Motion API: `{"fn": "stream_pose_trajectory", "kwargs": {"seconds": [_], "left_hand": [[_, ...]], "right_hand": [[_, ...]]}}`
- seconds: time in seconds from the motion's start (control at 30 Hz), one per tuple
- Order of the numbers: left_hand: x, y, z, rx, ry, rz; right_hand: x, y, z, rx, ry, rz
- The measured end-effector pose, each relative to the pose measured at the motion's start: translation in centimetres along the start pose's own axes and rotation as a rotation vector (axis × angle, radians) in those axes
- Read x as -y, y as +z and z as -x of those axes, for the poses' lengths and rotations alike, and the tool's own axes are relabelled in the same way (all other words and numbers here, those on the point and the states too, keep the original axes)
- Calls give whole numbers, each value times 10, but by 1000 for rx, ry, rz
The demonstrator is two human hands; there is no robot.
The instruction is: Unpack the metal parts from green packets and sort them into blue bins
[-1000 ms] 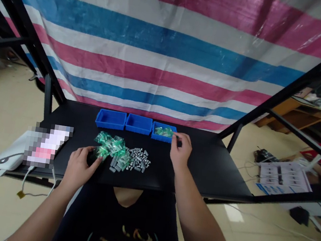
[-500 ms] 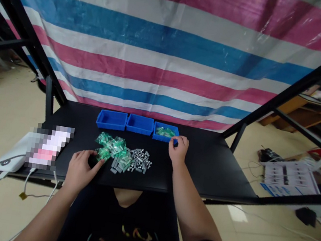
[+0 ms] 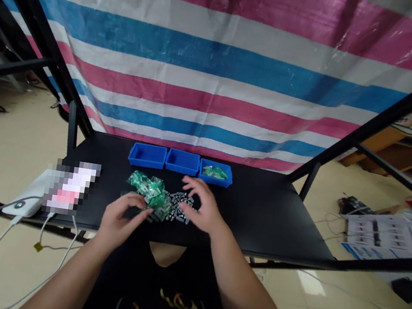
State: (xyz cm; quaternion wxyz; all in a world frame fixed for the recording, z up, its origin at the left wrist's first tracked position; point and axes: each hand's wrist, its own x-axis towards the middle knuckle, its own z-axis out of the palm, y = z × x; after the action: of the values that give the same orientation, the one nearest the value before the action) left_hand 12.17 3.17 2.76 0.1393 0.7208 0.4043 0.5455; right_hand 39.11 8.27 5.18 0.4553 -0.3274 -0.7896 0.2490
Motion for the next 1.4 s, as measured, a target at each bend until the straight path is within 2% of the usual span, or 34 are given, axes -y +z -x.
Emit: {"fn": "stream_pose_trajectory", "kwargs": {"seconds": [0.07, 0.13, 0.2, 0.27, 0.33, 0.4, 0.43, 0.47, 0.5, 0.6, 0.63, 0.67, 0.77, 0.87, 0.97, 1.07, 1.17, 1.23, 1.27, 1.33, 1.4], "left_hand": [[-9, 12, -6, 35, 20, 25], [-9, 20, -6, 14, 10, 51], [1, 18, -3, -49, -53, 9], [19, 8, 2, -82, -165, -154], [40, -8, 7, -44, -267, -374], [58, -22, 13, 2, -349, -564], [65, -27, 15, 28, -390, -634], [69, -30, 17, 56, -432, -694], [72, -31, 18, 88, -474, -744], [71, -28, 19, 196, -566, -853], [69, -25, 19, 224, -580, -870], [67, -23, 18, 244, -584, -878], [64, -22, 17, 244, -571, -872], [66, -28, 17, 185, -567, -800], [63, -34, 13, 79, -567, -590], [46, -30, 4, 45, -431, -328], [18, -12, -8, 147, -224, -200], [2, 3, -13, 220, -142, -175], [-3, 9, -14, 232, -124, -179], [-4, 15, -12, 203, -132, -199], [5, 13, -6, 135, -176, -224]], "right_hand": [[16, 17, -1, 185, 4, -99], [18, 24, 1, 192, 36, -107], [9, 17, 3, 36, 86, -36], [-9, -3, 3, -213, 135, 101], [-32, -27, 0, -467, 164, 279], [-54, -48, -5, -616, 164, 431], [-65, -55, -8, -644, 160, 490], [-74, -59, -10, -621, 171, 530], [-82, -60, -12, -529, 177, 560], [-97, -51, -11, -141, 191, 627], [-99, -46, -9, -72, 190, 645], [-100, -42, -6, -60, 189, 660], [-100, -34, 5, -192, 179, 669], [-92, -31, 14, -291, 179, 645], [-69, -27, 17, -316, 172, 558], [-29, -15, 12, -208, 138, 324], [9, 5, 3, 11, 72, 51], [23, 17, -1, 184, 45, -48], [25, 21, -2, 228, 53, -63], [19, 24, -1, 207, 109, -37], [4, 16, 2, 49, 184, 21]]}}
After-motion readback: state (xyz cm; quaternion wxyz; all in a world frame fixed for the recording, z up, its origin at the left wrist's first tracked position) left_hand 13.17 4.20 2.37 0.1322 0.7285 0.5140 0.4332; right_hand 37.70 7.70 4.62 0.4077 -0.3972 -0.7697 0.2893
